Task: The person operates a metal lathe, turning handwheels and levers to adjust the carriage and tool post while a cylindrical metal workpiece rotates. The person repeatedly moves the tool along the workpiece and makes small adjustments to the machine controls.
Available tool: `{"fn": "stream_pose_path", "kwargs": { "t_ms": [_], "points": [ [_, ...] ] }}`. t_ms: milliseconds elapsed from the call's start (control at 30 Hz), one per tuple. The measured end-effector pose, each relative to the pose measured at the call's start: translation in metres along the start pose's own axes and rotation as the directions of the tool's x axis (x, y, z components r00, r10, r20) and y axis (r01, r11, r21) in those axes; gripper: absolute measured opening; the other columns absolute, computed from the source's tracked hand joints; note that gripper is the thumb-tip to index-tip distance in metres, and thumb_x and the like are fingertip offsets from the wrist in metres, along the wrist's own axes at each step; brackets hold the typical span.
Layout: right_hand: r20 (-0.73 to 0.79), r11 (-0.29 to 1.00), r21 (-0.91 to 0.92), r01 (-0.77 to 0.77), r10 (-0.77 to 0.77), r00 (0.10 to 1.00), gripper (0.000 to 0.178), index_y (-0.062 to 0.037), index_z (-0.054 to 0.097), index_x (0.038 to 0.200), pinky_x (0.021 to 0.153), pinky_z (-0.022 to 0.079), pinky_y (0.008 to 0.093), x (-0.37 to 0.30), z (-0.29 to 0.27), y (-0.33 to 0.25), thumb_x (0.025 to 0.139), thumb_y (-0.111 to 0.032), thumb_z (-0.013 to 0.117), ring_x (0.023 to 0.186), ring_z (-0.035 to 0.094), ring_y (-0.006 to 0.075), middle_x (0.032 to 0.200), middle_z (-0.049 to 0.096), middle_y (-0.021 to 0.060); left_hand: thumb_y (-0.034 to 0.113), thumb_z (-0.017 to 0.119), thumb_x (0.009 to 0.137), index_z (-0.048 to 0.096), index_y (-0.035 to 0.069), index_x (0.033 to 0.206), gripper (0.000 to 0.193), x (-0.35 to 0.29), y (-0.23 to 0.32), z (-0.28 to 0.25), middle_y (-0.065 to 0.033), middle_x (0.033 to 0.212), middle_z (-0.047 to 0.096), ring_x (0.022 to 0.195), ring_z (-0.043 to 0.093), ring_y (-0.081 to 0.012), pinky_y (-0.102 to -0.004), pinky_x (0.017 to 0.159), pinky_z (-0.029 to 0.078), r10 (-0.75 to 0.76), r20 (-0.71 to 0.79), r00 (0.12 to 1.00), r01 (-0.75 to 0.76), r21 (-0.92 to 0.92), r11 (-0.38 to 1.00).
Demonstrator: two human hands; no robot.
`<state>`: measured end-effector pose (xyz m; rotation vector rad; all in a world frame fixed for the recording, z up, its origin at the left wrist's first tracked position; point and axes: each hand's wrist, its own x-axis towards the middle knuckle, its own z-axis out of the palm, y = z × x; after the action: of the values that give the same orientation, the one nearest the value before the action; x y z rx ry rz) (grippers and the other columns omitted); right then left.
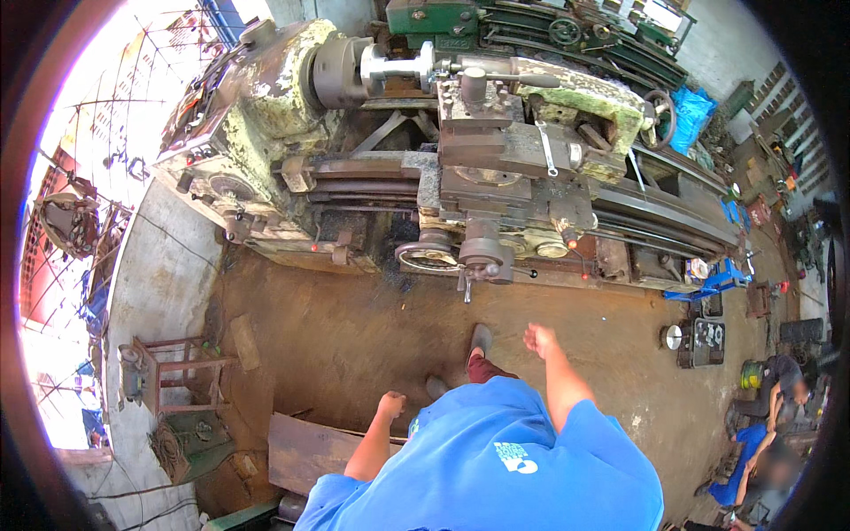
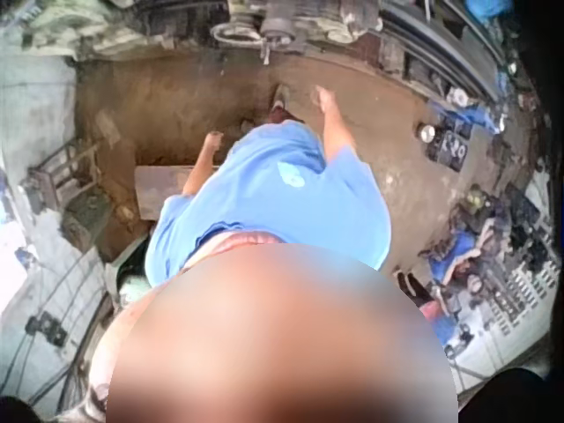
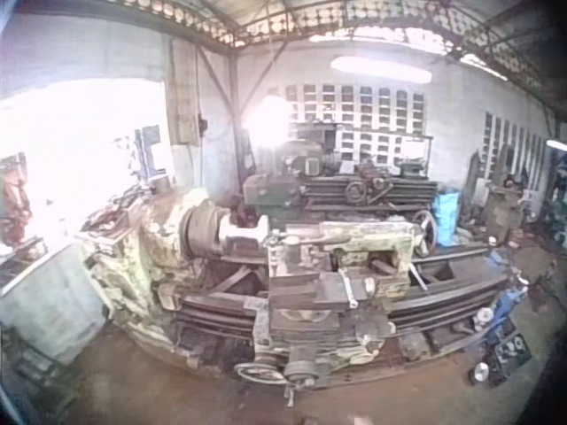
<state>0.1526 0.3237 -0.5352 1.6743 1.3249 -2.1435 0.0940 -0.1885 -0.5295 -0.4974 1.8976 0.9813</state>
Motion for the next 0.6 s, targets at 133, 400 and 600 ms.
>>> {"fn": "stream_pose_path", "kwargs": {
  "t_ms": [133, 400, 600],
  "points": [
    [0.029, 0.846, 0.531, -0.040, 0.030, 0.999, 0.035, -0.0141, 0.057, 0.119, 0.079, 0.050, 0.0404, 0.044, 0.056, -0.084, 0.091, -0.035, 0.064, 0.083, 0.059, 0.0236, 0.098, 0.059, 0.0071, 0.020, 0.056, 0.095, 0.060, 0.006, 0.106, 0.019, -0.023, -0.041, -0.007, -0.0054, 0.082, 0.064, 0.061, 0.061, -0.0185, -0.0340, 0.050, 0.047, -0.207, 0.157, 0.966, 0.253, -0.381, 0.889],
    [0.008, 0.456, 0.887, -0.068, 0.133, 0.991, 0.041, -0.0090, 0.055, 0.108, 0.086, 0.050, 0.0454, 0.087, 0.095, -0.145, 0.090, -0.045, 0.062, 0.091, 0.056, 0.0276, 0.098, 0.057, 0.0111, 0.018, 0.057, 0.094, 0.060, 0.005, 0.099, 0.014, -0.037, 0.005, 0.017, -0.0048, 0.079, 0.063, 0.060, 0.060, -0.0183, -0.0337, 0.048, 0.046, -0.283, -0.011, 0.959, 0.266, -0.307, 0.914],
    [0.018, 0.332, 0.942, -0.046, 0.087, 0.996, 0.055, -0.0035, 0.053, 0.104, 0.076, 0.053, 0.0446, 0.090, 0.067, -0.144, 0.095, -0.057, 0.045, 0.082, 0.064, 0.0312, 0.095, 0.064, 0.0124, 0.016, 0.058, 0.094, 0.058, 0.002, 0.102, 0.016, -0.004, 0.140, 0.034, -0.0046, 0.074, 0.059, 0.057, 0.057, -0.0162, -0.0298, 0.046, 0.043, -0.029, -0.137, 0.990, -0.025, -0.378, 0.925]
  ]
}}
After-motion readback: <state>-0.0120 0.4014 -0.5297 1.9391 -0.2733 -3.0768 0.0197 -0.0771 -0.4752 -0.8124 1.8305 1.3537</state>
